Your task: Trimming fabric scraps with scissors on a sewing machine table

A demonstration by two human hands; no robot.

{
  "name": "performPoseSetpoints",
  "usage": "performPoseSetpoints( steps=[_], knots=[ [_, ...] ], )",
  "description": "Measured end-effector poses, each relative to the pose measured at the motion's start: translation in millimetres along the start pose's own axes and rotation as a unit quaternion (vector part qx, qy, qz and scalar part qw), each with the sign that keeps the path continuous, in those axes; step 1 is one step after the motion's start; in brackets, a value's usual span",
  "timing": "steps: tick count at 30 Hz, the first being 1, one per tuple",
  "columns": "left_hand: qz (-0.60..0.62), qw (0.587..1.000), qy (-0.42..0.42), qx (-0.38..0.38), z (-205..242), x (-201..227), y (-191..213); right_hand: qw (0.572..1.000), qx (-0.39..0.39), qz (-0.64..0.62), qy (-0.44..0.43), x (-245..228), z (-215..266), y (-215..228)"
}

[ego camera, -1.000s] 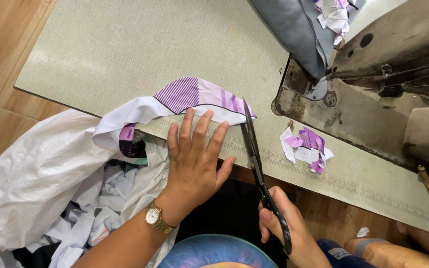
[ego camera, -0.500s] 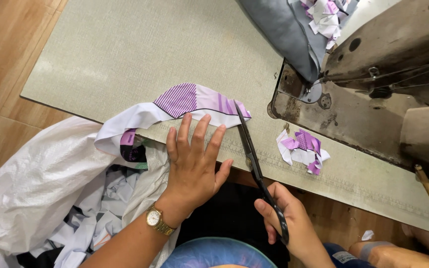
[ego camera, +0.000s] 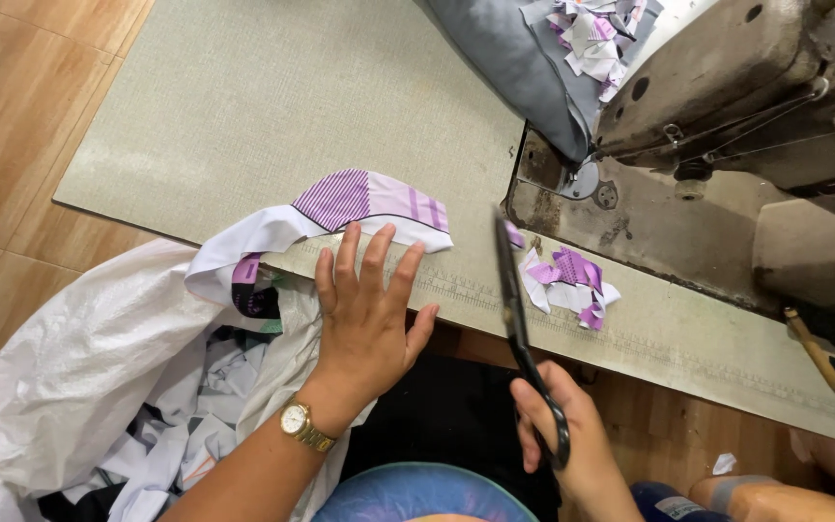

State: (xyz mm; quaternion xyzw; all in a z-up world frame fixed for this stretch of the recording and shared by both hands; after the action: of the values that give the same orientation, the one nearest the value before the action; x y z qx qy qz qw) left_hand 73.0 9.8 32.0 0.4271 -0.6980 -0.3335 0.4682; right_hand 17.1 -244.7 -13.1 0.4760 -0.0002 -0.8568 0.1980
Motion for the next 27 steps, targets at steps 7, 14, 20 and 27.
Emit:
performPoseSetpoints(
  steps=[7,14,20,27],
  knots=[
    [0.020,0.999,0.016,-0.032,-0.4,-3.0,1.0,0.989,0.028,-0.116,0.086,33.8,33.2,18.9],
    [-0.006,1.000,0.007,-0.025,-0.7,-3.6,-1.4,0.979,-0.126,-0.163,0.004,16.7,15.6,-19.9],
    [-0.010,1.000,0.010,-0.011,0.6,-3.2,-1.0,0.966,-0.214,-0.148,0.000,-6.4,28.0,-37.7],
    [-0.005,1.000,-0.001,-0.009,0.1,-1.4,2.4,0.970,-0.170,-0.172,-0.024,-1.5,26.7,-39.7]
  ],
)
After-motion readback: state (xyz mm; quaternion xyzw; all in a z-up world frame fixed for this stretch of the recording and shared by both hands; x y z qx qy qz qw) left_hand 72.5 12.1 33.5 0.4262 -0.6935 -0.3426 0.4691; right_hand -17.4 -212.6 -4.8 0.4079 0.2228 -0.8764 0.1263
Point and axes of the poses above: each hand's wrist, its own z-axis away from the middle knuckle, its own y-axis out of the back of the hand, x = y × z, the point moved 9 cm from there along -z, towards the middle knuckle, and after that the axes turned 6 degrees about -x, right-handed, at the moved point
